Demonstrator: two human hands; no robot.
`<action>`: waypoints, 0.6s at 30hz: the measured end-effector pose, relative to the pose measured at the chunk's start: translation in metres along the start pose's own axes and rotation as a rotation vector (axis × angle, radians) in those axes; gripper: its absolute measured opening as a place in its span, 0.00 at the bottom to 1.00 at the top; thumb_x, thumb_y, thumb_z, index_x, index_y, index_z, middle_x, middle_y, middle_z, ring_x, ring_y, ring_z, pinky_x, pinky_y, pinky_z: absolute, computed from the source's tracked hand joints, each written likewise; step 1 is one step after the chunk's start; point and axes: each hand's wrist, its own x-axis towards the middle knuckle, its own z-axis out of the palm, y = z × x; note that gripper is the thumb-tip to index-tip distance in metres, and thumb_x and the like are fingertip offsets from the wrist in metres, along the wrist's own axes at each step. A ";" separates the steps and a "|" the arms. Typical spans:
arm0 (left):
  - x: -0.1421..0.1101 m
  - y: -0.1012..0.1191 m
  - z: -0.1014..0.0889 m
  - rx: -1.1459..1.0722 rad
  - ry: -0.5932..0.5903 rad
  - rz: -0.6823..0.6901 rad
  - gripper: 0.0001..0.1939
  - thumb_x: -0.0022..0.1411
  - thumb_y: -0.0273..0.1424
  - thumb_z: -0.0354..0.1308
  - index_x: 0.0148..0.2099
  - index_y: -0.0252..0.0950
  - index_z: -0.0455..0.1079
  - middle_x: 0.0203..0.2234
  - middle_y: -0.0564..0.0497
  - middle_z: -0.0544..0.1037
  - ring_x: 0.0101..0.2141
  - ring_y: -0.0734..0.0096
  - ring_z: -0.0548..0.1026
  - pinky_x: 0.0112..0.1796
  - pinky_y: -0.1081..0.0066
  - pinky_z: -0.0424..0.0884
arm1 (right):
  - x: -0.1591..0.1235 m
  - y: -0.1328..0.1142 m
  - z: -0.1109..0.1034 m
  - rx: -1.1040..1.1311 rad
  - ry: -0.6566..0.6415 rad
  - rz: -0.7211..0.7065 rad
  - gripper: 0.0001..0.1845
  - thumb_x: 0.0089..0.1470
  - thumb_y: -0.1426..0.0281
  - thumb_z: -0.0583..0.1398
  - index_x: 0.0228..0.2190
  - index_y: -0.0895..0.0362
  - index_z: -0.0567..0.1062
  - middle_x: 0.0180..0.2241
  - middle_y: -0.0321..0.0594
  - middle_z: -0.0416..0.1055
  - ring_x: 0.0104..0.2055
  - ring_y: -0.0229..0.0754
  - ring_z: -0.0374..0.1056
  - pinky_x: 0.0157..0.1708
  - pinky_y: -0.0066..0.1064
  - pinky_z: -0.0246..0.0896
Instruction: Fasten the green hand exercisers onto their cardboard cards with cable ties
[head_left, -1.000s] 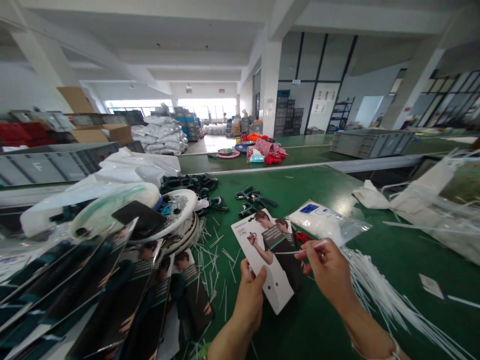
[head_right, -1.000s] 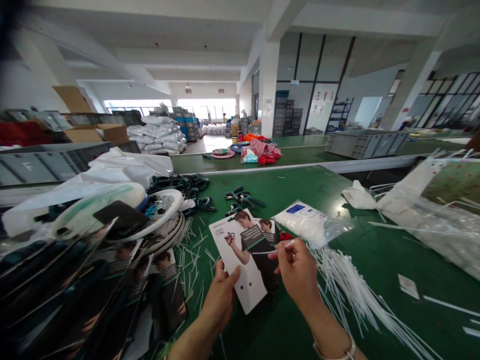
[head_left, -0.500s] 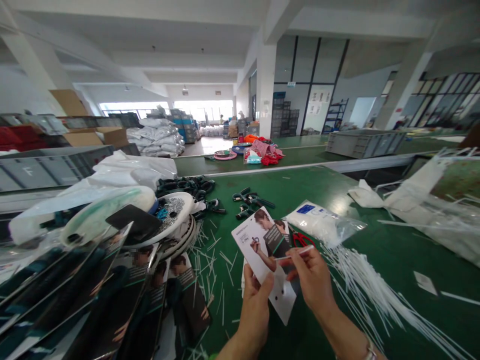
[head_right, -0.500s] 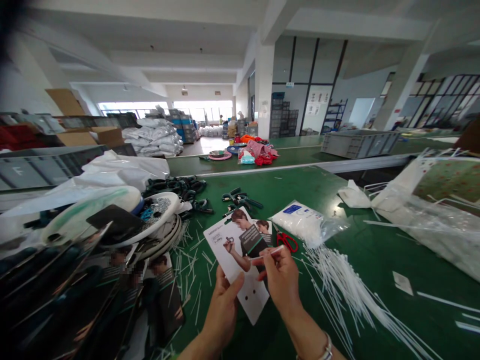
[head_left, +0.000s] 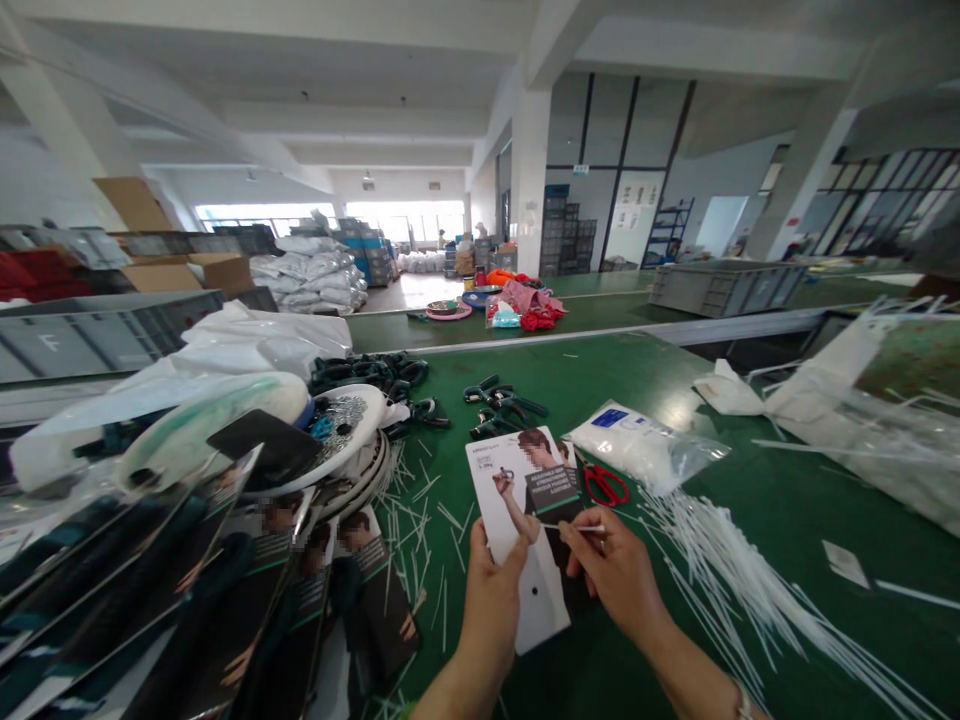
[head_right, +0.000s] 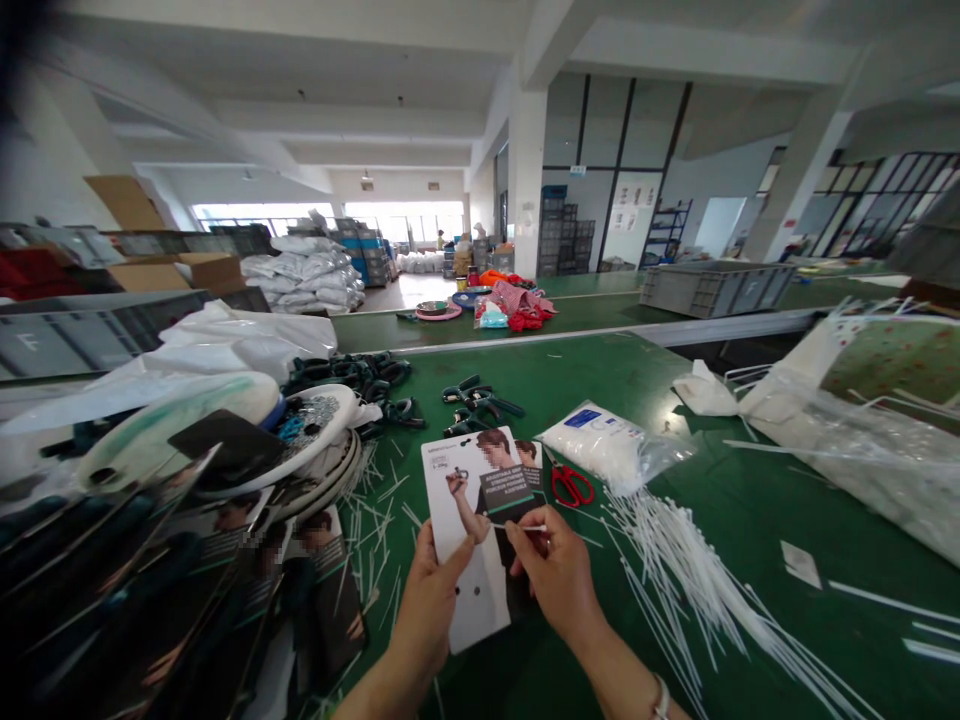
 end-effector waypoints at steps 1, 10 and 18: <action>0.000 0.001 0.000 -0.002 -0.004 -0.018 0.32 0.44 0.36 0.66 0.49 0.40 0.57 0.37 0.48 0.77 0.34 0.63 0.76 0.35 0.68 0.70 | 0.001 0.000 -0.003 -0.033 -0.010 -0.031 0.14 0.50 0.57 0.58 0.28 0.56 0.66 0.14 0.30 0.66 0.11 0.31 0.56 0.10 0.21 0.48; 0.009 0.014 -0.008 -0.026 -0.010 -0.131 0.35 0.38 0.32 0.69 0.50 0.38 0.62 0.36 0.47 0.78 0.33 0.61 0.77 0.34 0.66 0.70 | 0.006 -0.005 -0.033 -0.499 -0.123 -0.491 0.11 0.54 0.62 0.55 0.31 0.53 0.75 0.30 0.40 0.74 0.33 0.41 0.71 0.34 0.30 0.66; -0.001 0.015 -0.003 -0.049 -0.122 -0.214 0.40 0.42 0.32 0.67 0.57 0.39 0.57 0.35 0.46 0.78 0.29 0.63 0.77 0.32 0.67 0.70 | 0.001 -0.016 -0.009 -0.935 -0.096 -0.636 0.17 0.59 0.67 0.49 0.27 0.57 0.74 0.24 0.42 0.71 0.27 0.40 0.69 0.28 0.28 0.61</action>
